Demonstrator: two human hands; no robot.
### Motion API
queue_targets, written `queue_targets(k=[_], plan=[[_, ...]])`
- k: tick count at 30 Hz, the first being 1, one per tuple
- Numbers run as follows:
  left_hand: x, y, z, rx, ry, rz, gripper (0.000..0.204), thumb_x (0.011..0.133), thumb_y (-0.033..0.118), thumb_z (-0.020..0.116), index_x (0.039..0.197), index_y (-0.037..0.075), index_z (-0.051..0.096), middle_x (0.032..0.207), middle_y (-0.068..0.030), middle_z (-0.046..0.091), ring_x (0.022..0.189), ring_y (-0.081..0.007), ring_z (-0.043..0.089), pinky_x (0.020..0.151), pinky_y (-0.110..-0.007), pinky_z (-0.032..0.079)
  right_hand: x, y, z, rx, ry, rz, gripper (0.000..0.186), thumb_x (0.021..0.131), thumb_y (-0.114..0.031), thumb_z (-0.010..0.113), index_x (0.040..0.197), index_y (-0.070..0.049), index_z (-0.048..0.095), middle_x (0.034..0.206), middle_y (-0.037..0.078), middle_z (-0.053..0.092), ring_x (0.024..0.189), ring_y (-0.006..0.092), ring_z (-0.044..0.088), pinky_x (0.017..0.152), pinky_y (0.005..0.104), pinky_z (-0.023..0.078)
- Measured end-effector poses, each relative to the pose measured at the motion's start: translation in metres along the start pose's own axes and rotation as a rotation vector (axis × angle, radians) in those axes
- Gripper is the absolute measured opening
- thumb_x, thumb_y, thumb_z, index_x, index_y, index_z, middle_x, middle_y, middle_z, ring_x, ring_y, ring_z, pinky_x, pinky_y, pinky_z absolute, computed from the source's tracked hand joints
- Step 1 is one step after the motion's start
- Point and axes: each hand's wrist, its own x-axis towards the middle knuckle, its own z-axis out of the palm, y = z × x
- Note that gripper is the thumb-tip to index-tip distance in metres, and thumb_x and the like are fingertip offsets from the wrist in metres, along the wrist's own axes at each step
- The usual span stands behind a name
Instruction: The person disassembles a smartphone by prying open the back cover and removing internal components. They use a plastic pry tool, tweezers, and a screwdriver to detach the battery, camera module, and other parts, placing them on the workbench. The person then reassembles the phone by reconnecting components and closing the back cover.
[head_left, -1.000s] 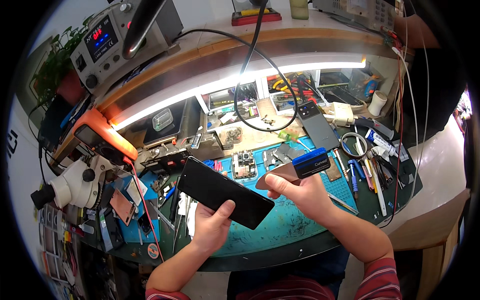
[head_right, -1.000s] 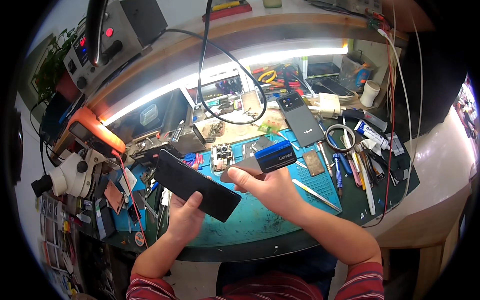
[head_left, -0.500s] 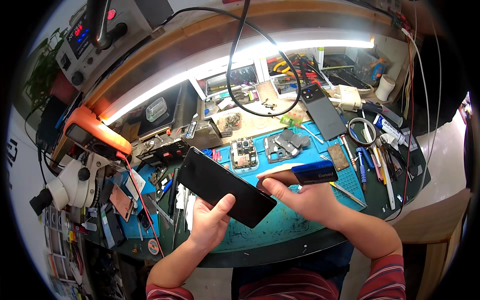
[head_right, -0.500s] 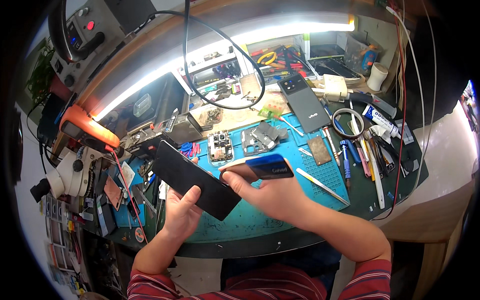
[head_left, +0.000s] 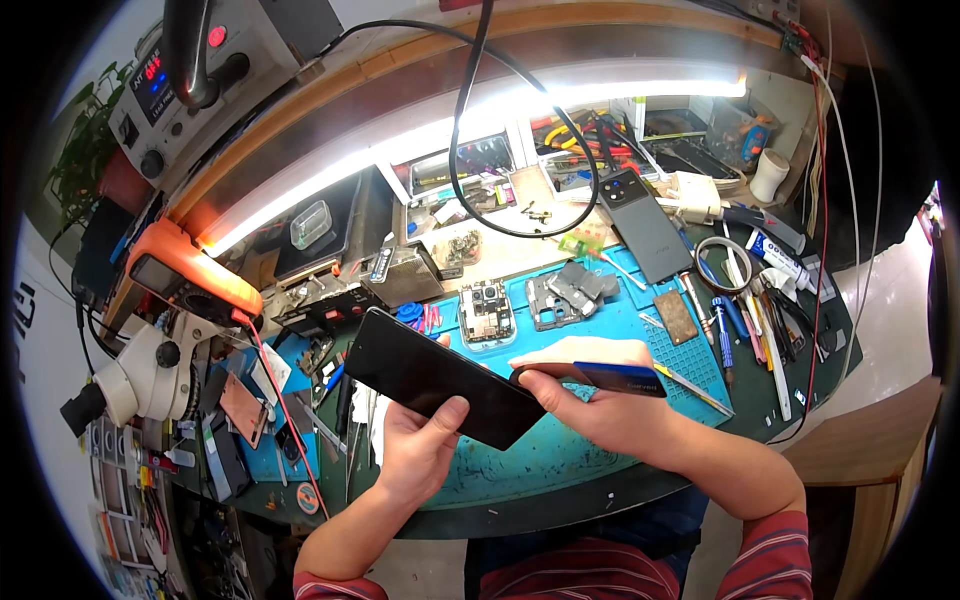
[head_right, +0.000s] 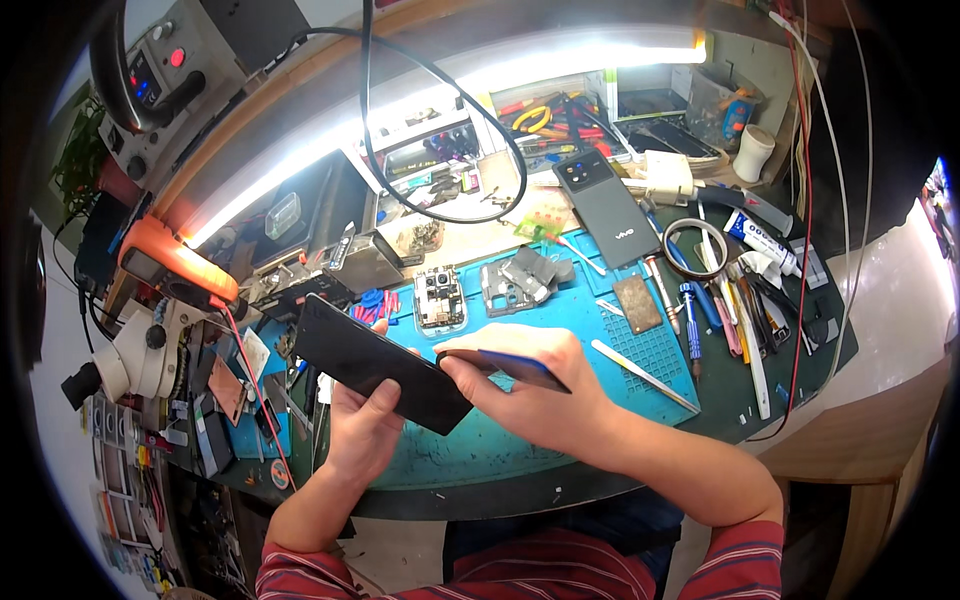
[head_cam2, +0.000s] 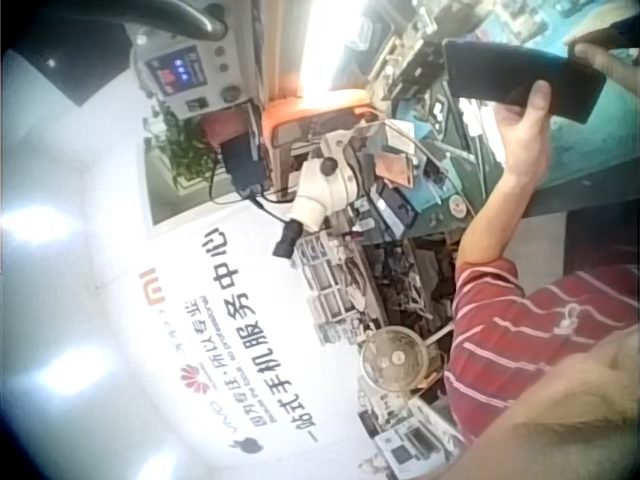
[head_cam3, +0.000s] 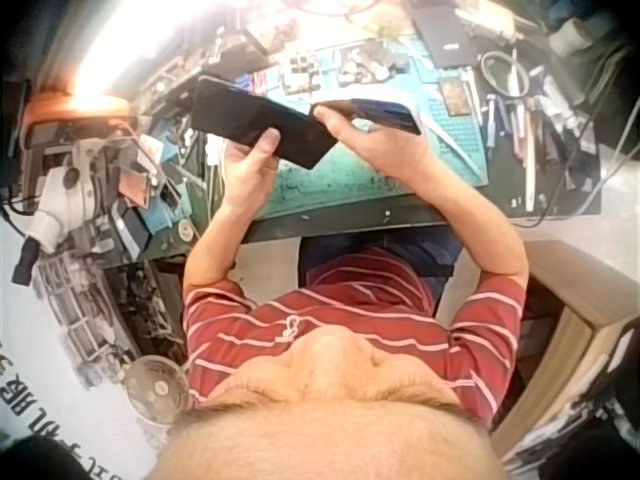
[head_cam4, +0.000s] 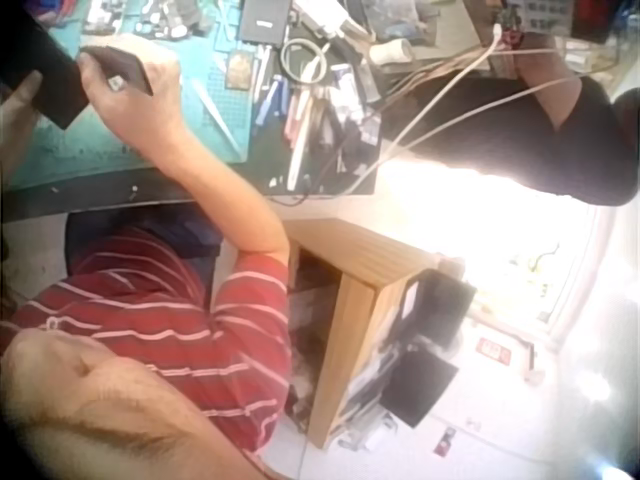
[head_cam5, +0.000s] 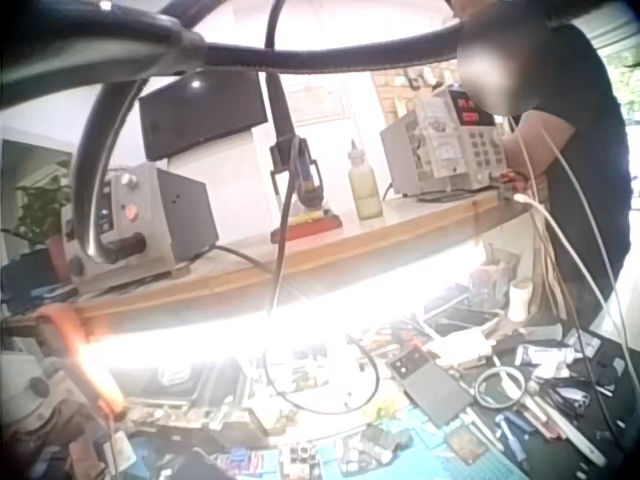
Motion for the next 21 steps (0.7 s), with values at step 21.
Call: queue_targets(k=[21], plan=[[-0.006,-0.017,-0.003,0.071,0.070,0.033,0.082,0.099,0.004,0.075,0.166,0.004,0.028,0.140,-0.0091,0.063,0.131,-0.0230,0.061,0.116,-0.043,0.045,-0.006,0.012,0.011,-0.162,0.122,-0.154,0.022,0.087,-0.003,0.083,0.109,-0.007,0.078,0.084,0.009,0.071,0.070,0.0236,0.070,0.059,0.0336,0.055]])
